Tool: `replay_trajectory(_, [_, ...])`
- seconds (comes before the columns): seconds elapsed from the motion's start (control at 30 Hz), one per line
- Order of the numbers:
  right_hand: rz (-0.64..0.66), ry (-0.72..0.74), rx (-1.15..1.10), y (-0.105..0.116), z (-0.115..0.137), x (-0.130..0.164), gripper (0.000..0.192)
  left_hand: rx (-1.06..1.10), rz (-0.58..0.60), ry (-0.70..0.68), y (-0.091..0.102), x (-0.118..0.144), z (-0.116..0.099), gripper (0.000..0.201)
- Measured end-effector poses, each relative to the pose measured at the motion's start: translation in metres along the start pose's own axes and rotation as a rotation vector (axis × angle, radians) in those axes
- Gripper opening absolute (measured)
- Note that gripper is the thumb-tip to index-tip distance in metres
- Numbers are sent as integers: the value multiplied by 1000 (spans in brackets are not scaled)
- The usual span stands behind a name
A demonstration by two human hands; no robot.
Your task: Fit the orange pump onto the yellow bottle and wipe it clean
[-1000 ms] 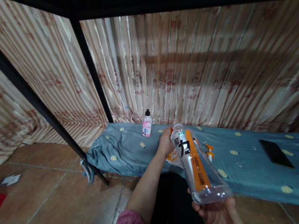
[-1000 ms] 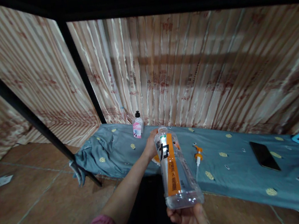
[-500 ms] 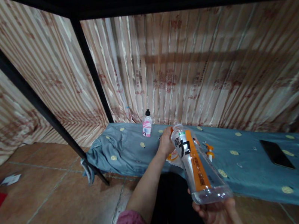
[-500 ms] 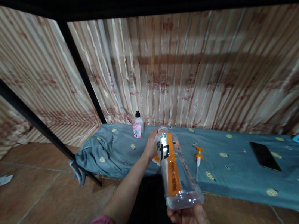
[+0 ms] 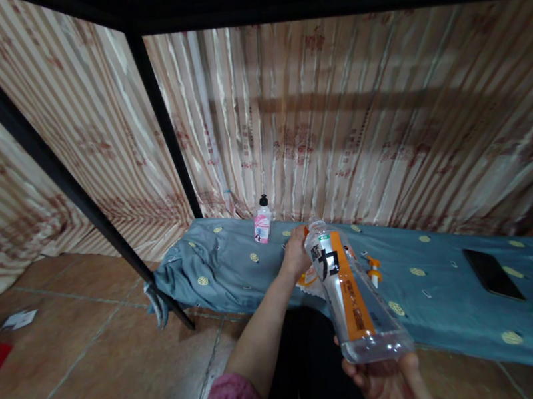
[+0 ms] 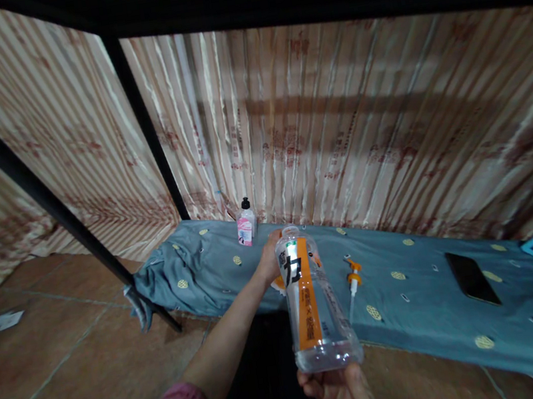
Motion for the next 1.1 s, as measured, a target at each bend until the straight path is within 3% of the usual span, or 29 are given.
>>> replay_trajectory(1.1, [-30, -12, 28, 1, -1, -1, 53, 9, -19, -31, -2, 0, 2, 38])
Point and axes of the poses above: each hand's wrist, its own x-axis away from the middle knuckle, its own y-axis out of the back of the hand, z = x × y, the point moved 7 cm from there along -x, towards the middle knuckle, and after that the axes turned 9 degrees about -z, right-handed, at the moved point
